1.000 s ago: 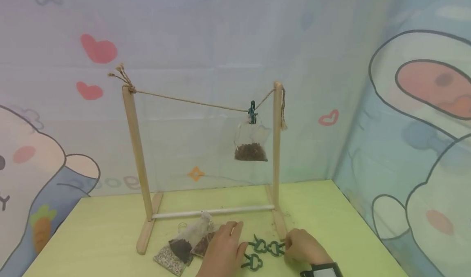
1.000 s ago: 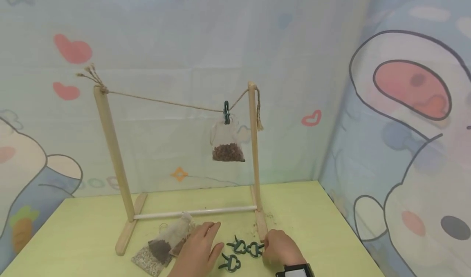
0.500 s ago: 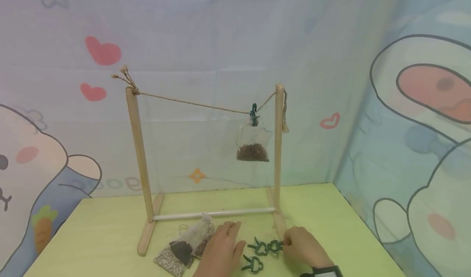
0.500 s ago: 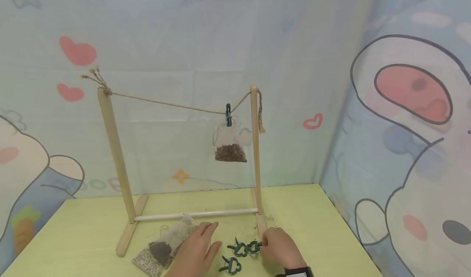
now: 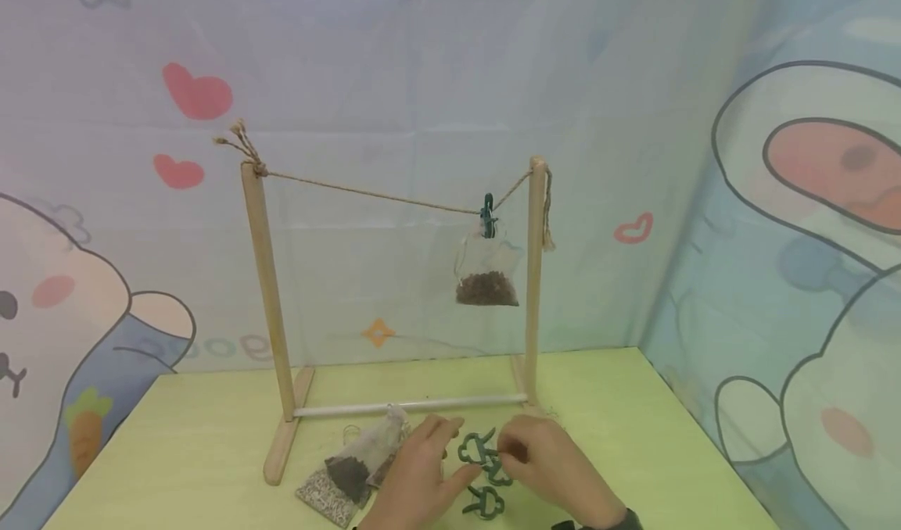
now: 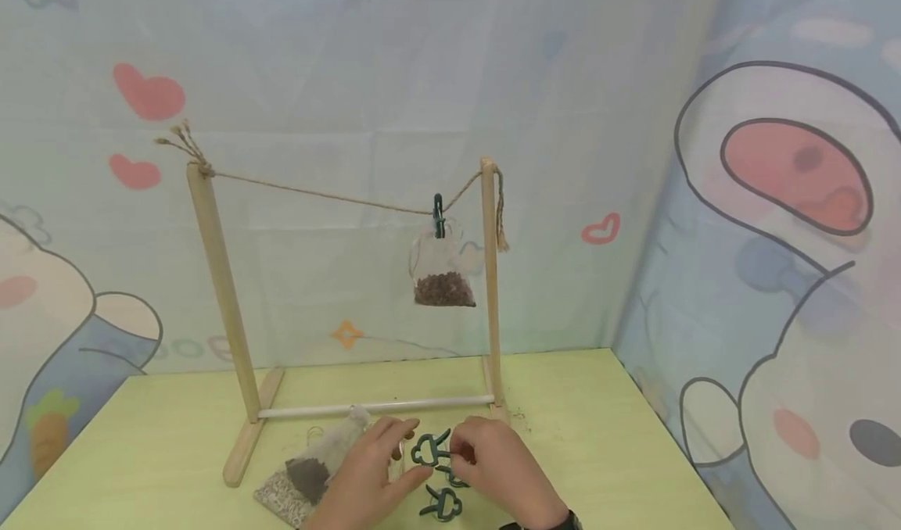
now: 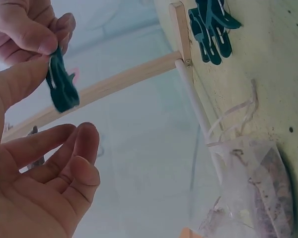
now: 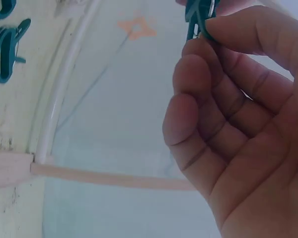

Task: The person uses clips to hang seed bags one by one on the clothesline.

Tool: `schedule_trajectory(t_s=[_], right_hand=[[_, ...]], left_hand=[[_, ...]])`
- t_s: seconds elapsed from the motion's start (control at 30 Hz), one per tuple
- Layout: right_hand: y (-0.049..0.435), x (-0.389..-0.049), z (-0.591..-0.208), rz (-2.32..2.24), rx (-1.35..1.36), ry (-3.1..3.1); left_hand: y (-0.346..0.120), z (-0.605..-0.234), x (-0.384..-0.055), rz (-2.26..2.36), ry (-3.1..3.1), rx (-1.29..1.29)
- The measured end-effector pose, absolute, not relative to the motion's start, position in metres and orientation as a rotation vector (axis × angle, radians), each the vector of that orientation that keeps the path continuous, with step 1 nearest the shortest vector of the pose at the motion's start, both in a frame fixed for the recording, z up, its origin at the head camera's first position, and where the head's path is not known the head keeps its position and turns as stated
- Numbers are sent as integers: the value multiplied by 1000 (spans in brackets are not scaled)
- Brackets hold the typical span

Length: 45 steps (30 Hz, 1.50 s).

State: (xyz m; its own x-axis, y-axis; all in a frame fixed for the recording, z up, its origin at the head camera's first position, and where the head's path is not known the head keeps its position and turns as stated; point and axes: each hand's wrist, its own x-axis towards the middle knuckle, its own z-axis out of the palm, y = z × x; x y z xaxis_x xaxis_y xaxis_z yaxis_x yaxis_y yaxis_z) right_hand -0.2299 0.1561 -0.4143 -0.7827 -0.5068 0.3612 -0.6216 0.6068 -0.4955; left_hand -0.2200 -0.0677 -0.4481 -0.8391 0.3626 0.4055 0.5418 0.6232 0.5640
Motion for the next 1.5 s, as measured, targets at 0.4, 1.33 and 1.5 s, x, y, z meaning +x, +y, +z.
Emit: schedule_trajectory(t_s=[0.4, 1.33, 1.5], right_hand=[[149, -235, -428, 1269, 981, -2358], [144, -247, -442, 1382, 702, -2014], [138, -251, -444, 1354, 561, -2034]], left_hand=[[-68, -445, -220, -1151, -2540, -710], [-95, -446, -239, -1180, -2522, -456], [-97, -460, -252, -1059, -2637, -408]])
